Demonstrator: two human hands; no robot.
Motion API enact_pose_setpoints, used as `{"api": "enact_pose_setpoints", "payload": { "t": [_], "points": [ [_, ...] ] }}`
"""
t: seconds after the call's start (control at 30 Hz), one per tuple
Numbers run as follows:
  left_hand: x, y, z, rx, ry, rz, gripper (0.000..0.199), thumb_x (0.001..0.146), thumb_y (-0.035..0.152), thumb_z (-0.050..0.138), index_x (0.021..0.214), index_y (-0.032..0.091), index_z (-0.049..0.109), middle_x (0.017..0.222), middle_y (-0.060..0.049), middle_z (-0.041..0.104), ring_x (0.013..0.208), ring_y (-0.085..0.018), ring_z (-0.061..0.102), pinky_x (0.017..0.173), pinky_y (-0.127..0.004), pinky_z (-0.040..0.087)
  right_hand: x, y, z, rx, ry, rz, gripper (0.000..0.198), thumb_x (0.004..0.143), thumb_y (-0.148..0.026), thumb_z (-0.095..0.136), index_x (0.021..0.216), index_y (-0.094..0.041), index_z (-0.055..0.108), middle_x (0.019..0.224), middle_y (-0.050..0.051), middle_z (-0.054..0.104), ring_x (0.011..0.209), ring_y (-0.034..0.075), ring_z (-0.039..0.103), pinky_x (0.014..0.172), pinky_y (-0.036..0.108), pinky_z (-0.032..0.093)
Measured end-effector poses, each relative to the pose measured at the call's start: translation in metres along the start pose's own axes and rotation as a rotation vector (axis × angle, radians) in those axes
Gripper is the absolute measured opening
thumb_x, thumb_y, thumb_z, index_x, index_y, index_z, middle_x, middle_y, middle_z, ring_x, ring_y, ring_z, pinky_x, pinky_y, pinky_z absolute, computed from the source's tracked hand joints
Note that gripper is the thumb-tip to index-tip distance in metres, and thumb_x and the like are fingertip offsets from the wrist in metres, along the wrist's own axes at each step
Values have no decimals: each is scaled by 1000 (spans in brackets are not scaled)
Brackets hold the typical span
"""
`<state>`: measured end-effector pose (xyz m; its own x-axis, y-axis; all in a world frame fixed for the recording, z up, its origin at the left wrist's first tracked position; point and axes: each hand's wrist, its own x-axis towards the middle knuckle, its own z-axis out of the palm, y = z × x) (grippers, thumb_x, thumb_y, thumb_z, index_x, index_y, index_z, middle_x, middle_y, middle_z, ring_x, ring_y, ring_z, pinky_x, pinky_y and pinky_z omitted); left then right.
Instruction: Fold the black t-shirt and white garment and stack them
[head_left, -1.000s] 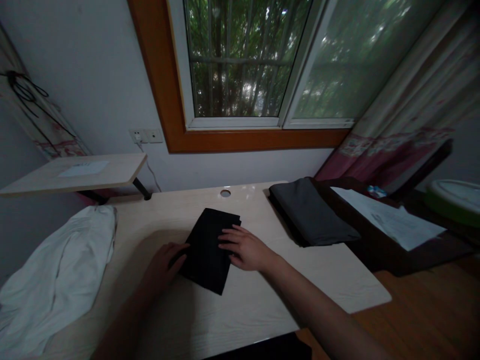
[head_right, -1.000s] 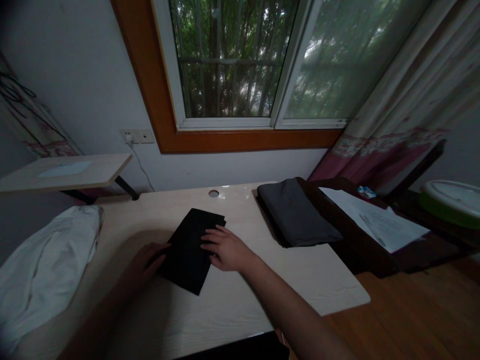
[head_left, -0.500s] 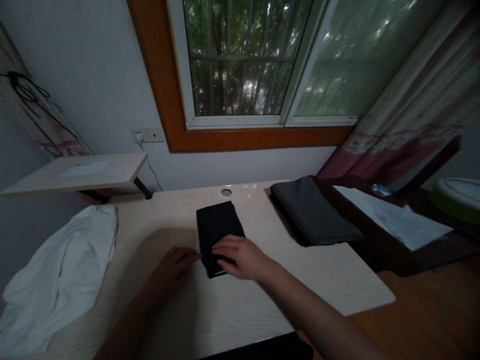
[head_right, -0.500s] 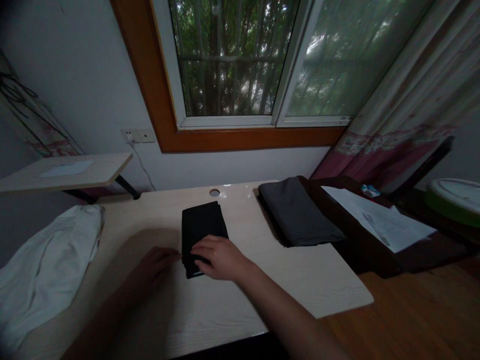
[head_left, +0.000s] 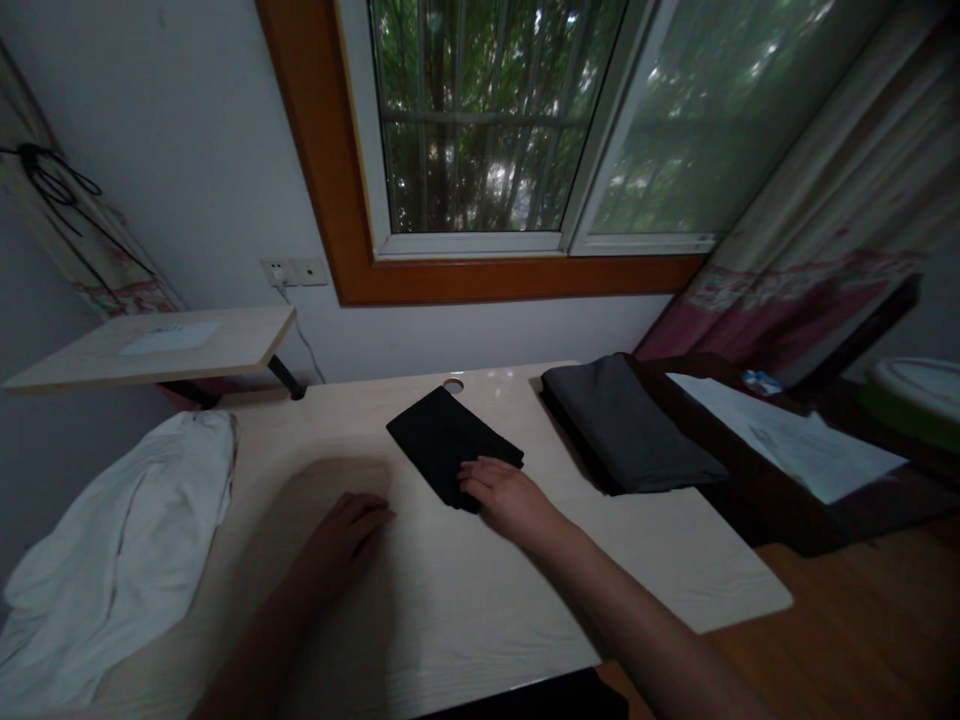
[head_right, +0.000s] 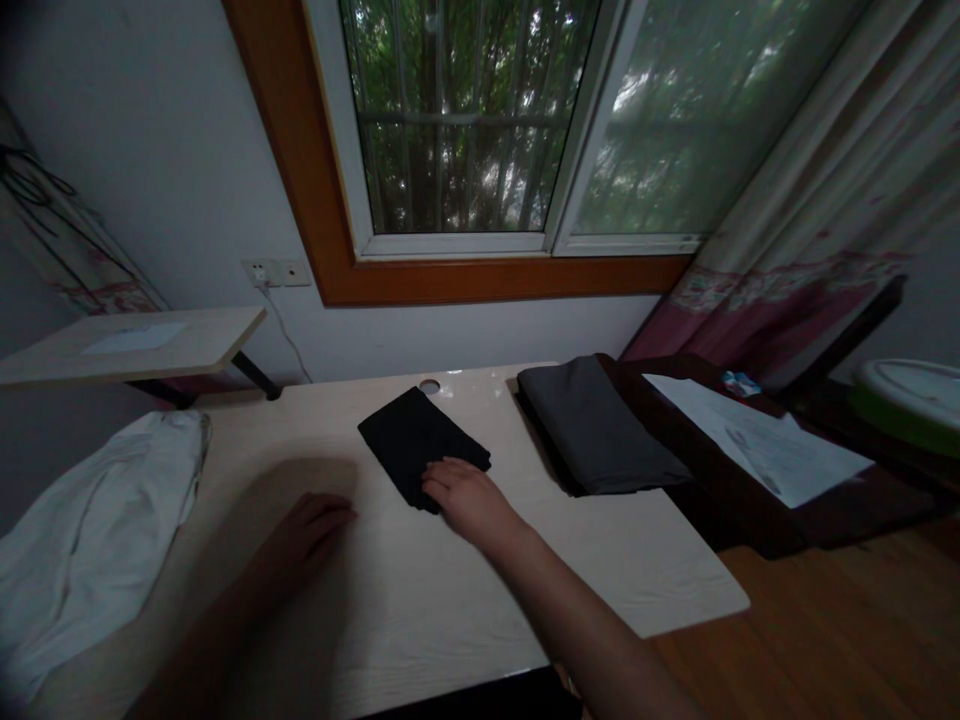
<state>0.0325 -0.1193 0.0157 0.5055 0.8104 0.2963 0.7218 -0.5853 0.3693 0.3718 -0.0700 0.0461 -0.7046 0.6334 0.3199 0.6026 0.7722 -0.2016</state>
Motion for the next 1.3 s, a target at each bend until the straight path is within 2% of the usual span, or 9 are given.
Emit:
{"api": "enact_pose_setpoints", "payload": {
  "t": [0.2, 0.3, 0.4, 0.63, 0.83, 1.0, 1.1, 1.2, 1.3],
  "points": [
    [0, -1, 1, -9, -1, -23, 29, 100, 23, 50, 121, 29, 70, 127, -7, 67, 118, -23, 60, 102, -40, 55, -7, 15, -15, 0, 9, 172, 36, 78, -3, 63, 108, -18, 77, 130, 10, 72, 127, 27, 64, 116, 49, 45],
    [0, -2, 2, -15, 6, -24, 29, 101, 24, 51, 121, 30, 70, 127, -6, 67, 118, -22, 60, 102, -41, 55, -7, 3, -16, 14, 49, 160, 38, 89, -17, 64, 126, -19, 71, 132, 10, 71, 127, 25, 63, 115, 45, 47],
    [0, 0, 0, -18, -5, -29, 29, 101, 24, 50, 121, 29, 70, 127, -6, 67, 118, -22, 60, 103, -41, 55, -6, -6, -9, -31, 49, 145, 48, 89, -29, 70, 135, -17, 63, 136, 13, 67, 132, 28, 59, 114, 48, 47],
    [0, 4, -3, -42, -27, -18, 31, 98, 19, 52, 121, 29, 70, 127, -7, 66, 119, -23, 59, 104, -43, 54, -6, -1, 5, -177, 88, 224, 27, 87, -12, 67, 114, -15, 68, 122, 14, 69, 119, 29, 62, 107, 44, 52],
    [0, 3, -2, -48, -25, -22, 33, 97, 17, 51, 122, 30, 69, 128, -7, 66, 119, -23, 59, 104, -43, 54, -10, 11, 8, -211, 120, 248, 20, 86, -9, 62, 103, -16, 69, 107, 12, 71, 100, 26, 66, 93, 40, 56],
    [-2, 3, -3, -40, 13, 1, 41, 96, 15, 51, 132, 30, 63, 132, -9, 63, 122, -25, 58, 104, -45, 55, -7, 6, -6, -57, 202, 214, 23, 81, -7, 58, 100, -18, 66, 100, 9, 70, 94, 23, 67, 87, 35, 56],
    [-3, 3, -3, 0, 101, -26, 51, 95, 18, 54, 144, 32, 52, 140, -9, 58, 128, -26, 54, 108, -49, 53, -2, -4, -22, 125, 257, 181, 22, 81, -7, 56, 98, -20, 64, 98, 6, 69, 91, 20, 66, 82, 31, 54],
    [-1, 2, -1, 33, 206, -80, 58, 95, 23, 59, 150, 31, 44, 147, -11, 51, 135, -28, 49, 112, -50, 50, 3, -13, -38, 279, 183, 112, 20, 85, -7, 53, 91, -21, 65, 90, 2, 67, 83, 15, 65, 75, 26, 51],
    [1, 2, 2, 56, 217, -87, 60, 94, 24, 61, 151, 30, 42, 152, -11, 46, 138, -28, 46, 114, -49, 48, 8, -20, -45, 290, 30, 45, 24, 86, -4, 53, 91, -22, 68, 88, 1, 68, 83, 15, 65, 77, 25, 50]
  ]
}}
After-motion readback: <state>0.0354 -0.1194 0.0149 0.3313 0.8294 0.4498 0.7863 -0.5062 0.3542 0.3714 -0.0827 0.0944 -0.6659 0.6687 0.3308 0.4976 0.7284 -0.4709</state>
